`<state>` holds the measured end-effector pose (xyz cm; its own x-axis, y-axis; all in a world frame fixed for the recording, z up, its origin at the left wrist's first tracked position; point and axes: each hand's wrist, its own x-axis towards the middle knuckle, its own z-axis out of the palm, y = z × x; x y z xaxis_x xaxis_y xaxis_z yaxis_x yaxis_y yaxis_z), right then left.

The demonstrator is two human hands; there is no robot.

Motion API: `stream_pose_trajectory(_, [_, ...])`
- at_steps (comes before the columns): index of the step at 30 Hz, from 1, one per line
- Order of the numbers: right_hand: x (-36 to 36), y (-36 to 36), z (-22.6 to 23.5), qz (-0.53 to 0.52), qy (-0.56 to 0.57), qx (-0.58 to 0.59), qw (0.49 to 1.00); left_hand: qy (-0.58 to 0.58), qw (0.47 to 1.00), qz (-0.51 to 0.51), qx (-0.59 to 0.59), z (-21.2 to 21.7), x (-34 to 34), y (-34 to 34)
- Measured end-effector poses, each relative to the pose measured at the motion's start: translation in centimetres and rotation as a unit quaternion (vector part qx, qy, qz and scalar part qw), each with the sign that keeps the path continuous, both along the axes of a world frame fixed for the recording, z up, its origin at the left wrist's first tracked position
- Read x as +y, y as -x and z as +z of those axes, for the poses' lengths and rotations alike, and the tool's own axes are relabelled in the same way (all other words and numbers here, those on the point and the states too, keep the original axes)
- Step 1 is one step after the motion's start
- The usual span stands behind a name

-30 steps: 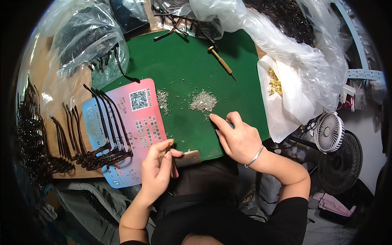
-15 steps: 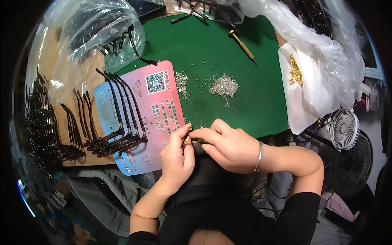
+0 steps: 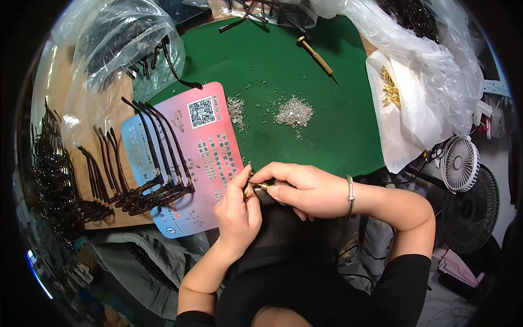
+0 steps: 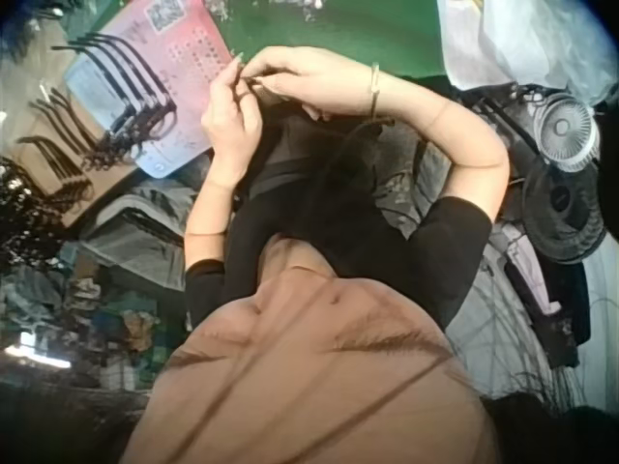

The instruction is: The person assembles eyeglasses by hand, picking up frames and small metal components from a green mat, inserting parts into the frame, and placing completed glasses aside. The person repeatedly handles frames and components, using a small tool to assist with assembly.

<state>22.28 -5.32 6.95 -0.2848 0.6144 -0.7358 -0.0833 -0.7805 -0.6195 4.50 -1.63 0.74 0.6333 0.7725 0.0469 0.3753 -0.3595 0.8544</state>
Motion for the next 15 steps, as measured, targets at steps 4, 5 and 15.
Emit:
stream_pose_trajectory(4, [-2.3, 1.8, -1.8, 0.068, -0.299, -0.269, 0.913, -0.005, 1.000, 0.002, -0.014, -0.3, 0.2, 0.0])
stream_pose_trajectory(5, [-2.2, 1.9, -1.2, 0.097, -0.295, -0.309, 0.899, 0.001, 1.000, 0.004, -0.020, -0.1, 0.3, 0.0])
stream_pose_trajectory(15, [-0.6, 0.4, -1.6, -0.042, -0.011, 0.047, 0.998, 0.000, 1.000, -0.011, 0.014, 0.2, 0.1, 0.0])
